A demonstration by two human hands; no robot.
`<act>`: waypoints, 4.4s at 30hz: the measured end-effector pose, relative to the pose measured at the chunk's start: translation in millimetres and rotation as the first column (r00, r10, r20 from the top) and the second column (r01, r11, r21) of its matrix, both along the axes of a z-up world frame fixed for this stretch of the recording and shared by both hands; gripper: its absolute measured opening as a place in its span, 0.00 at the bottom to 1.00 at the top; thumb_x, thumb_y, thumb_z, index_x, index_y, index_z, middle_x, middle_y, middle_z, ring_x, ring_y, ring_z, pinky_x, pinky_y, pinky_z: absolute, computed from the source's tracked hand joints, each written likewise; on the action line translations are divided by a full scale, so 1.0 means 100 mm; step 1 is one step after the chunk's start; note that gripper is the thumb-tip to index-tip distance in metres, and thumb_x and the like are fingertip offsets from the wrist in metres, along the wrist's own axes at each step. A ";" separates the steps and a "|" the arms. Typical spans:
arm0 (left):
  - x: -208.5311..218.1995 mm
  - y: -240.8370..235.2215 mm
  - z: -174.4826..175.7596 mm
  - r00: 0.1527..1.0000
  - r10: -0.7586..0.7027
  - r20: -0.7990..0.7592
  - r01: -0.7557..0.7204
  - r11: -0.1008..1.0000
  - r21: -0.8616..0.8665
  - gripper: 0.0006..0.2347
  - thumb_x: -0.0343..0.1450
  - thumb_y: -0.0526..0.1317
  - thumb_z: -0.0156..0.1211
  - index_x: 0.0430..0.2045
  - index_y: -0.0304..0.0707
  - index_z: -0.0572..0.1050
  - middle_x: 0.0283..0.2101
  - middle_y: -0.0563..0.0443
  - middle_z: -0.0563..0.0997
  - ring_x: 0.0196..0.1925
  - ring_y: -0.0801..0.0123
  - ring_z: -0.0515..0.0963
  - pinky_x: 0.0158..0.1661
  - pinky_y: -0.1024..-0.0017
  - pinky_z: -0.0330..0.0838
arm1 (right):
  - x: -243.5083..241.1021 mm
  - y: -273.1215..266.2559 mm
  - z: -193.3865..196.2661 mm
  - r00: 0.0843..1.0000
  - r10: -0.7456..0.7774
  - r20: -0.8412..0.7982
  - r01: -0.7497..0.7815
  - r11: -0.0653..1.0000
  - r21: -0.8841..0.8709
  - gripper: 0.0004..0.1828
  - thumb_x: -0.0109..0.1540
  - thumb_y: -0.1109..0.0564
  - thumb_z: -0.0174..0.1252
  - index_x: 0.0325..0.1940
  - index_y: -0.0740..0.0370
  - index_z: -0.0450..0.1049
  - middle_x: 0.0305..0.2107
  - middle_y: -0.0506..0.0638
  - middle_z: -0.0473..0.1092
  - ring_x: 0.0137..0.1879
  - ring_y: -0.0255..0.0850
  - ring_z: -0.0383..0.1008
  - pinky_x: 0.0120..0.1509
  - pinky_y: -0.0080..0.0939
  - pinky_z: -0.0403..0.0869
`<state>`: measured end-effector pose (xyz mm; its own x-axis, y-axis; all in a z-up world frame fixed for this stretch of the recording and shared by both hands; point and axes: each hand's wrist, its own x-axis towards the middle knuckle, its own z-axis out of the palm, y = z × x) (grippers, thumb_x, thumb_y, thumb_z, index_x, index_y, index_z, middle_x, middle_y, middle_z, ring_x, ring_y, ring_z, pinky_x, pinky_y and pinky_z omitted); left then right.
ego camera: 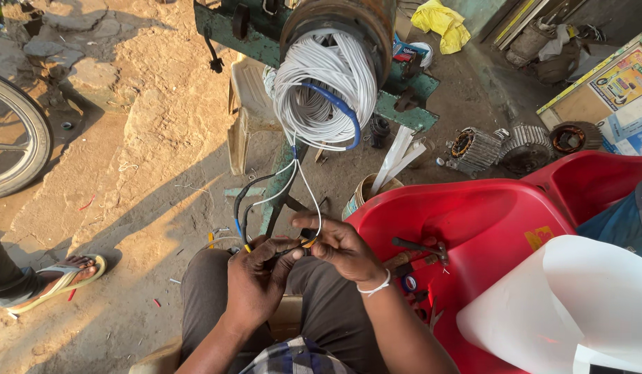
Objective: The person strips the outer sheath from a black cable, twists the inner conductors, and wraps the connection with yellow and blue electrical tape. The person handles the cable and tape by hand while seated.
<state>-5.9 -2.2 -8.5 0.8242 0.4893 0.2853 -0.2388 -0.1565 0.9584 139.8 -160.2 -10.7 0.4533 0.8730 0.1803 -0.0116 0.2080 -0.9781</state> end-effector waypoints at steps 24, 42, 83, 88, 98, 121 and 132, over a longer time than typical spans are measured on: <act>-0.01 -0.01 0.05 0.992 0.027 0.120 -0.065 0.943 0.325 0.09 0.68 0.30 0.66 0.42 0.34 0.81 0.42 0.45 0.84 0.42 0.62 0.82 0.44 0.69 0.74 | -1.00 -0.27 -0.56 0.652 -0.251 0.716 0.543 0.813 -0.210 0.14 0.62 0.54 0.65 0.50 0.62 0.77 0.37 0.55 0.73 0.45 0.52 0.75 0.51 0.50 0.74; 0.11 0.55 -0.98 0.968 0.205 0.142 -0.245 0.885 0.395 0.18 0.70 0.39 0.66 0.51 0.29 0.73 0.51 0.35 0.76 0.53 0.53 0.78 0.55 0.62 0.73 | -0.11 -2.01 -1.19 0.434 -0.851 0.296 0.900 0.420 -0.113 0.11 0.69 0.52 0.62 0.46 0.63 0.80 0.45 0.49 0.79 0.49 0.34 0.79 0.56 0.36 0.78; -0.42 -0.08 -0.21 0.919 -0.389 -0.057 0.392 0.918 0.056 0.26 0.64 0.42 0.75 0.54 0.30 0.73 0.55 0.38 0.75 0.55 0.49 0.80 0.54 0.62 0.76 | -0.85 -0.57 -0.34 0.871 -0.173 0.459 0.270 0.950 -0.155 0.16 0.58 0.50 0.72 0.40 0.62 0.77 0.55 0.58 0.75 0.58 0.47 0.80 0.61 0.46 0.77; -0.44 -0.15 -0.48 0.917 -0.399 0.011 0.393 0.899 -0.194 0.20 0.65 0.39 0.74 0.47 0.30 0.75 0.52 0.40 0.74 0.54 0.57 0.80 0.52 0.65 0.78 | -0.84 -0.50 -0.34 0.793 -0.129 0.595 0.316 0.923 -0.222 0.20 0.52 0.48 0.77 0.36 0.61 0.77 0.55 0.59 0.74 0.56 0.47 0.81 0.58 0.45 0.79; -0.45 -0.09 -0.43 0.934 -0.304 -0.187 0.310 0.951 0.001 0.10 0.72 0.37 0.61 0.43 0.32 0.81 0.39 0.40 0.82 0.38 0.56 0.84 0.40 0.67 0.77 | -0.84 -0.62 -0.42 0.907 -0.185 0.379 0.277 0.939 -0.204 0.15 0.57 0.53 0.74 0.35 0.64 0.76 0.55 0.62 0.72 0.61 0.48 0.75 0.64 0.45 0.74; -0.42 0.01 -0.23 0.677 -0.733 -0.071 0.720 0.679 -0.143 0.13 0.66 0.26 0.65 0.43 0.35 0.81 0.44 0.49 0.84 0.47 0.68 0.85 0.46 0.70 0.79 | -0.76 -0.84 -0.58 0.937 0.174 -0.304 -0.242 0.949 -0.203 0.31 0.56 0.34 0.73 0.27 0.64 0.71 0.24 0.45 0.66 0.33 0.32 0.65 0.37 0.38 0.63; -0.41 -0.04 -0.21 0.847 -0.427 -0.316 0.445 0.895 -0.014 0.07 0.67 0.34 0.70 0.36 0.34 0.82 0.34 0.48 0.85 0.34 0.66 0.87 0.35 0.69 0.79 | -0.81 -0.73 -0.56 0.998 -0.061 -0.033 0.053 0.977 -0.205 0.24 0.58 0.44 0.73 0.29 0.64 0.68 0.47 0.56 0.72 0.44 0.36 0.74 0.48 0.36 0.75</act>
